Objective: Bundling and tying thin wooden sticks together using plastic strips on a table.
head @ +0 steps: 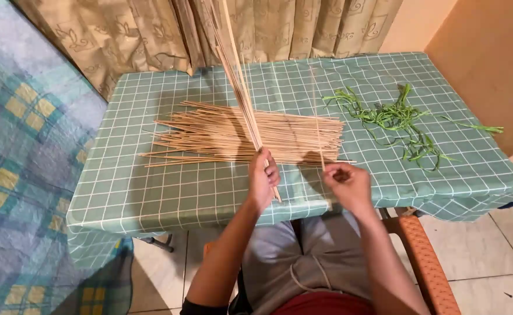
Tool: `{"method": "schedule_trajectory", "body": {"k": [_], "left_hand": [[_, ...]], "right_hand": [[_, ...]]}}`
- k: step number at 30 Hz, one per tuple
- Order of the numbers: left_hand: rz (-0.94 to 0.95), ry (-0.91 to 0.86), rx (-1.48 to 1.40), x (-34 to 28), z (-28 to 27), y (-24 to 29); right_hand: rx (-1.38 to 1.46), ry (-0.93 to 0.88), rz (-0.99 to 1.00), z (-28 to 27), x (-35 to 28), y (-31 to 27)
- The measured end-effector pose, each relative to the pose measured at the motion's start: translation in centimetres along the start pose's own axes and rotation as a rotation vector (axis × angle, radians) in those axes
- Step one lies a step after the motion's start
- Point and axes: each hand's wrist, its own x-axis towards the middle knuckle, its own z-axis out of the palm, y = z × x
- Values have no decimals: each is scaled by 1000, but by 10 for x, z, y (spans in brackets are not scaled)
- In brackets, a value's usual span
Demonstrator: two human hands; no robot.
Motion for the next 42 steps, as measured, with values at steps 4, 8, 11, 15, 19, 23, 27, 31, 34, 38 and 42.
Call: {"method": "schedule_trajectory", "body": {"k": [4,8,11,15,19,23,27,31,34,38,42], "left_hand": [[-20,-13,101,-13,14,-8],[19,16,229,-15,12,-23],[40,6,164,26,-17,-56],[92,106,99,-6,7,-4],[31,48,-80,-6,-1,16],[-54,-43,-196,-10,-2,5],[-126,-97,2,-22,15,-20],[-82,-115,42,-10,6,-19],[-93,-117,1,6,-14,-15],[-53,-69,-31,9,-23,-2],[-47,-81,-70,13,-27,-6]], "right_hand": [[281,-32,-18,46,-37,-24],[210,-76,-95,88,-52,-4],[148,-131,-67,88,-52,6],[15,-490,-131,56,-46,-21],[-106,-652,-153,40,-41,-40],[-82,-603,-205,48,-41,-20],[-85,-452,-248,53,-33,7],[-43,-469,-237,30,-24,-26],[-252,-224,-381,18,-4,-10],[-794,96,-503,12,7,37],[-894,232,-487,15,14,85]]}}
